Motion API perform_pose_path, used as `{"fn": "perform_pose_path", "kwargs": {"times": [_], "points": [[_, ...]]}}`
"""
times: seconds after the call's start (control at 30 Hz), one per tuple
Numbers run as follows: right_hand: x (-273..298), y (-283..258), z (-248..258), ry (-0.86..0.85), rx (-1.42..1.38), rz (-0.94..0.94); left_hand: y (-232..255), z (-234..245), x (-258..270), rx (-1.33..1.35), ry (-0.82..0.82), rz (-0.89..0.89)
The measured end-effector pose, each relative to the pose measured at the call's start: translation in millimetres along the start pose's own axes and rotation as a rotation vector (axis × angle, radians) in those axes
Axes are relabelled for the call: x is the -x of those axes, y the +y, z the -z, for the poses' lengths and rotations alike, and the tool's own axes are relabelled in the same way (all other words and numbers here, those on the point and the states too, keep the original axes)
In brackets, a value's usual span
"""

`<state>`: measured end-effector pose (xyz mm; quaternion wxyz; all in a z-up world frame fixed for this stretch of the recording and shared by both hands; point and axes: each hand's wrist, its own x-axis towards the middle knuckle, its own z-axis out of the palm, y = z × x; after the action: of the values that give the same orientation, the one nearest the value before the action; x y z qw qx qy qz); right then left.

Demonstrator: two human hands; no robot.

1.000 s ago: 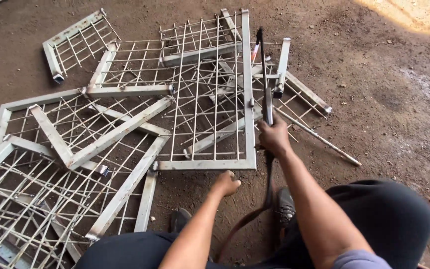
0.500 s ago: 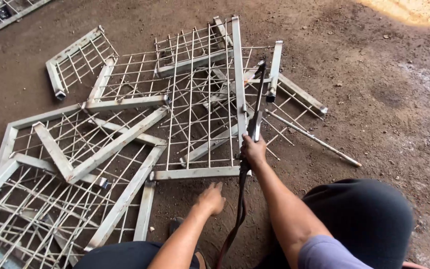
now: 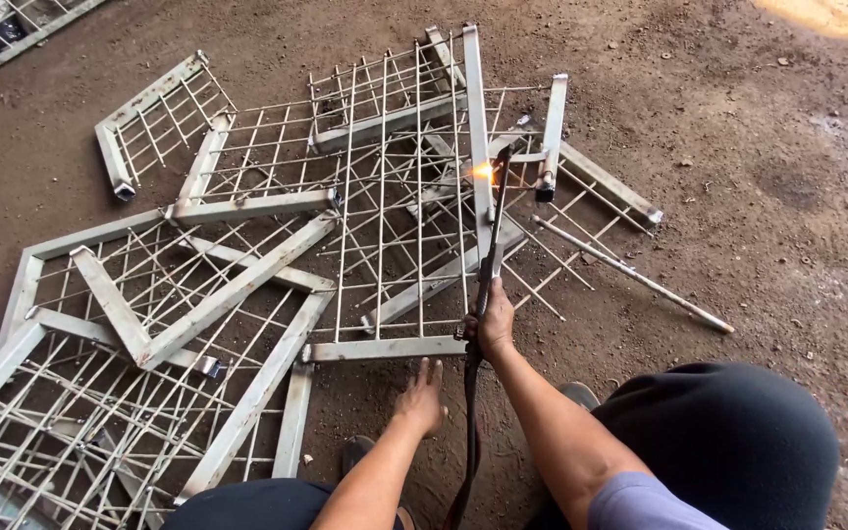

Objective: The recorder is using a gas welding torch to join or cut components of metal grid frames on the ground.

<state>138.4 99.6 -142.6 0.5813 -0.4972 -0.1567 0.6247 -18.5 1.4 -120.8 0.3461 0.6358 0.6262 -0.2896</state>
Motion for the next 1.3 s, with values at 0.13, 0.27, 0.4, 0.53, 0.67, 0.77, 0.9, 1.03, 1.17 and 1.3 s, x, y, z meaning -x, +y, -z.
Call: {"fn": "perform_pose_path", "kwargs": {"times": [0.13, 0.27, 0.4, 0.53, 0.67, 0.77, 0.9, 1.03, 1.17, 1.3], "points": [[-7, 11, 3, -0.053, -0.106, 0.006, 0, -5, -1, -0.015, 0.091, -0.038], [-10, 13, 4, -0.053, -0.088, -0.013, 1, -28, -32, -0.037, 0.286, -0.093], [-16, 14, 6, -0.032, -0.051, -0.035, 10, -9, -11, -0.001, 0.255, -0.104], [-16, 13, 4, -0.044, -0.05, -0.046, 16, 2, 0, 0.05, 0.105, -0.064], [-16, 10, 1, -0.017, -0.086, -0.065, 16, 1, -3, 0.009, 0.065, -0.051], [-19, 14, 3, -0.04, -0.09, -0.064, 14, -4, -13, -0.055, 0.053, -0.058], [-21, 17, 2, -0.048, -0.046, -0.032, 13, -5, -17, -0.065, 0.045, -0.065], [-22, 17, -1, -0.034, -0.059, -0.039, 11, -5, -19, -0.105, 0.022, -0.075], [-23, 19, -1, -0.021, -0.054, -0.029, 10, -1, -16, -0.193, -0.006, -0.084], [-24, 21, 0, -0.051, -0.102, -0.055, 7, -9, -26, -0.229, -0.009, -0.089]]}}
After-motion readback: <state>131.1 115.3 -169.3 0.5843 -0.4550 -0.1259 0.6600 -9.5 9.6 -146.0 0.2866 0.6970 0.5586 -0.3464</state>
